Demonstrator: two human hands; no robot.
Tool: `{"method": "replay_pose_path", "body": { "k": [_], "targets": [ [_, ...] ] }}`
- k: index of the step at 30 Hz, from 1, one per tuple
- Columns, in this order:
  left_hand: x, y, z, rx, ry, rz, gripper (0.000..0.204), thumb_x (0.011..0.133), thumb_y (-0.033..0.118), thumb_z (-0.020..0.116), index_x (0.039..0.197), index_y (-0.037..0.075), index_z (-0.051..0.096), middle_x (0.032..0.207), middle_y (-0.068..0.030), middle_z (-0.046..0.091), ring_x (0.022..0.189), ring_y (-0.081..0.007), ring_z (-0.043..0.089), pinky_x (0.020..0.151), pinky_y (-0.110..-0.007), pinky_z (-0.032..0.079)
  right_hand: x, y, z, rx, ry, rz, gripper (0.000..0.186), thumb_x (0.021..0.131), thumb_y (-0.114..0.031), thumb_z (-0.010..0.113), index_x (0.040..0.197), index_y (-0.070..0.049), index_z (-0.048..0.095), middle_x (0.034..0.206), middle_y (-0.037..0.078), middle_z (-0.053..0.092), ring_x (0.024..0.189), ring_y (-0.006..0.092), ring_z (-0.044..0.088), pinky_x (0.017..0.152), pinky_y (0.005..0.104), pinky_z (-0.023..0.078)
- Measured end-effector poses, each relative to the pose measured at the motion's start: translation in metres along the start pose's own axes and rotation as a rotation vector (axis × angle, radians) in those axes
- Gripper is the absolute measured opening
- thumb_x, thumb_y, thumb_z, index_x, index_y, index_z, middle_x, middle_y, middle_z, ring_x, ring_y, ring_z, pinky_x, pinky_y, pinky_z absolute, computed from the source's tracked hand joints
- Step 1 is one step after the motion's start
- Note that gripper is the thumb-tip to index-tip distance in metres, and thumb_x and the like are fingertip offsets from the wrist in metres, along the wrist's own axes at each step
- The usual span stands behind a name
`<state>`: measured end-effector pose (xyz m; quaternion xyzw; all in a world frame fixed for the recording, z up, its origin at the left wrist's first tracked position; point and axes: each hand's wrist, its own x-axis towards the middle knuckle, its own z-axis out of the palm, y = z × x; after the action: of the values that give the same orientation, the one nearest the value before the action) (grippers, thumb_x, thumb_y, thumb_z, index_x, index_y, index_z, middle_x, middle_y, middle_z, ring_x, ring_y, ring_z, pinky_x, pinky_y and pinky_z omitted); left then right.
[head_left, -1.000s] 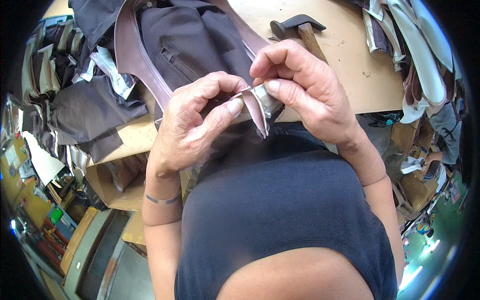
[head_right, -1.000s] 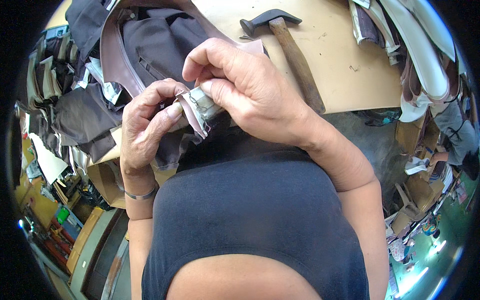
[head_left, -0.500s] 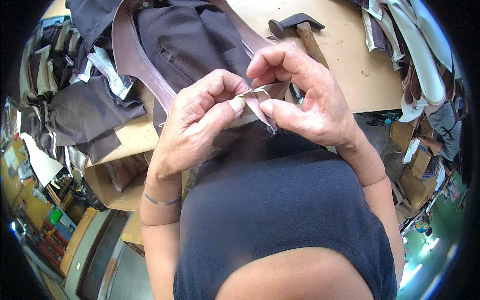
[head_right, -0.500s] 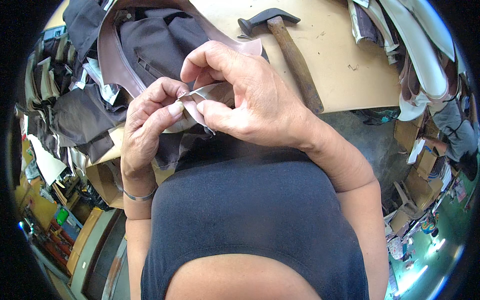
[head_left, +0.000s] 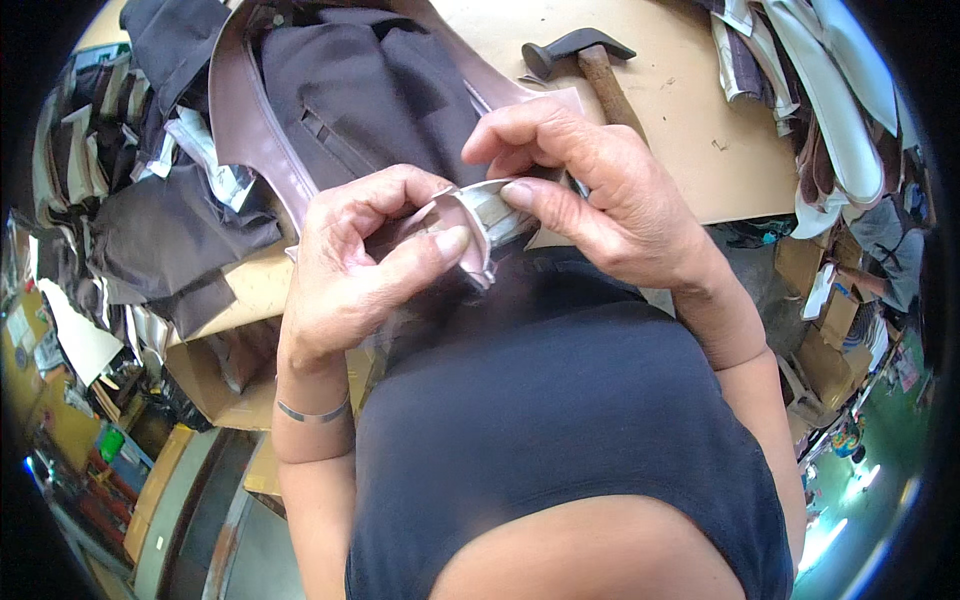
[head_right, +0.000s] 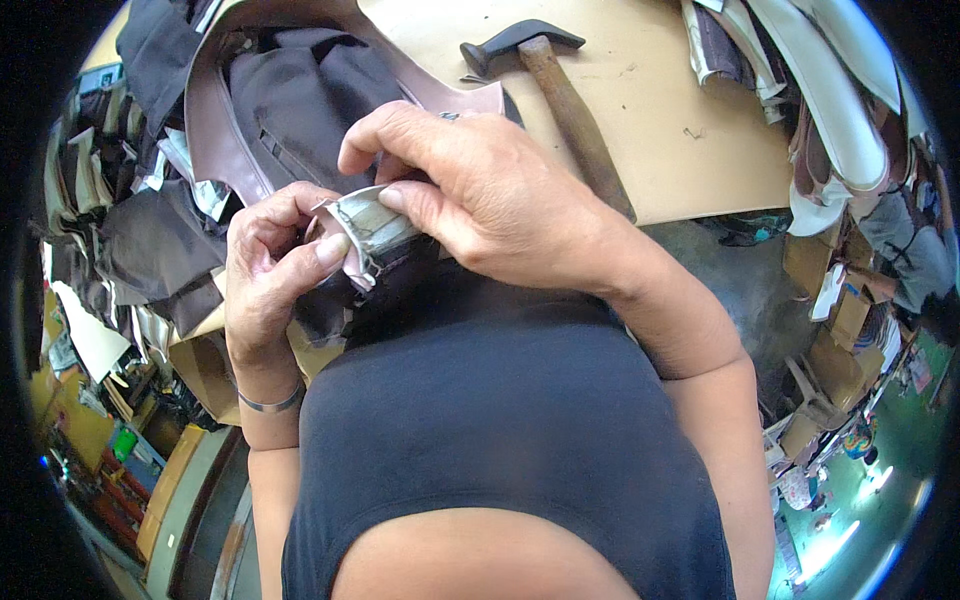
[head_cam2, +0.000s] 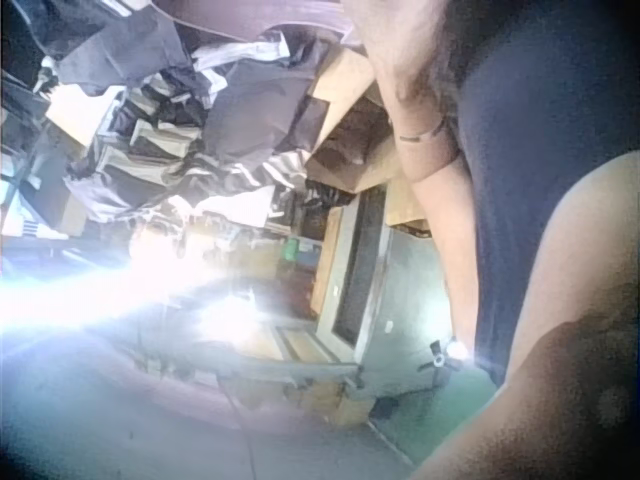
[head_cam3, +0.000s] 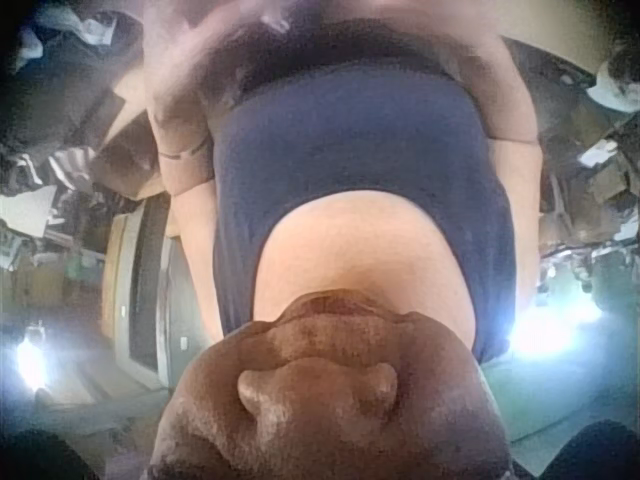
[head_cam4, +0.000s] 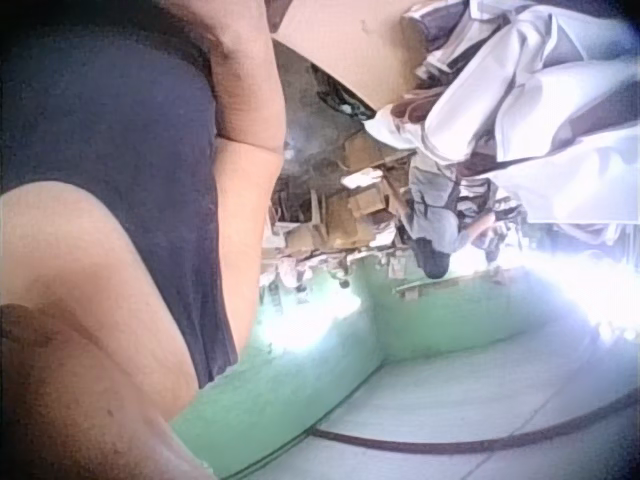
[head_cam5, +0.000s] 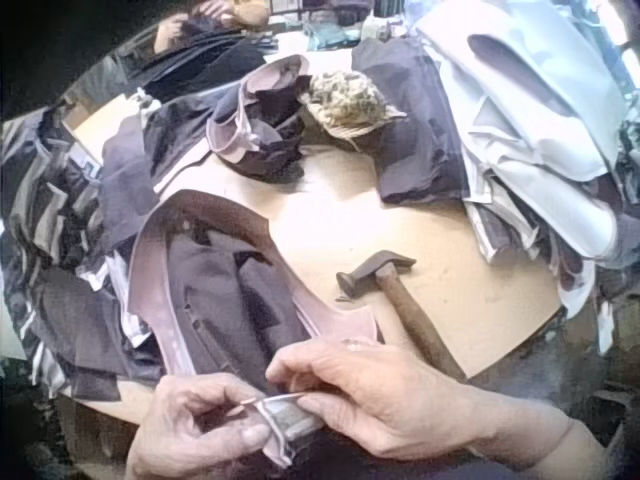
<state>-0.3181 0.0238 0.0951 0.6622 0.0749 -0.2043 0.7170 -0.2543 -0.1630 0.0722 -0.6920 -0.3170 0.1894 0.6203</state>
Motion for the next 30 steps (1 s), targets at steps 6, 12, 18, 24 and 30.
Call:
{"method": "replay_pose_path", "body": {
  "k": [6,12,18,24,30],
  "targets": [
    [0.004,0.001,0.006,-0.024,0.041,0.011,0.016,0.078,0.013,0.065,0.085,-0.001,0.061,0.073,0.0,0.06,0.067,-0.0038,0.051,0.062,-0.018,0.04,0.002,-0.005,0.003,-0.151,0.041,-0.088,0.021,0.075,0.002,0.053,0.095,-0.002,0.053,0.072,0.014,0.058,0.067,0.0274,0.06,0.06,0.0347,0.046],
    [0.002,0.002,0.0,-0.011,-0.025,-0.018,0.014,0.079,0.012,0.067,0.084,-0.001,0.062,0.071,-0.0006,0.061,0.065,-0.0039,0.052,0.06,-0.018,0.042,0.004,-0.007,-0.006,-0.065,-0.087,0.061,0.024,0.082,0.003,0.051,0.105,0.0,0.051,0.082,0.003,0.056,0.076,0.0075,0.056,0.065,0.0197,0.044],
    [0.005,0.004,-0.002,-0.095,-0.079,-0.07,0.016,0.081,0.014,0.066,0.079,-0.001,0.06,0.069,-0.0015,0.061,0.066,-0.0039,0.052,0.06,-0.018,0.042,0.005,-0.012,-0.008,0.089,-0.079,0.184,0.024,0.083,0.0,0.051,0.106,-0.002,0.05,0.084,0.001,0.053,0.072,0.0031,0.05,0.061,0.0167,0.039],
    [0.007,0.0,0.002,-0.08,-0.081,-0.111,0.014,0.081,0.012,0.064,0.077,-0.001,0.059,0.069,0.0003,0.059,0.063,-0.003,0.049,0.057,-0.018,0.04,0.004,-0.01,-0.005,0.051,-0.088,0.189,0.026,0.081,0.004,0.049,0.106,-0.001,0.049,0.087,0.002,0.054,0.073,0.0042,0.052,0.061,0.0181,0.041],
    [0.01,-0.012,0.006,-0.152,-0.05,-0.065,0.015,0.084,0.013,0.059,0.078,-0.001,0.058,0.069,0.0002,0.058,0.063,-0.0034,0.05,0.058,-0.017,0.039,0.003,0.002,0.004,0.01,0.083,0.033,0.02,0.073,0.005,0.049,0.091,-0.001,0.054,0.062,0.005,0.053,0.056,0.01,0.052,0.053,0.0239,0.042]
  ]
}}
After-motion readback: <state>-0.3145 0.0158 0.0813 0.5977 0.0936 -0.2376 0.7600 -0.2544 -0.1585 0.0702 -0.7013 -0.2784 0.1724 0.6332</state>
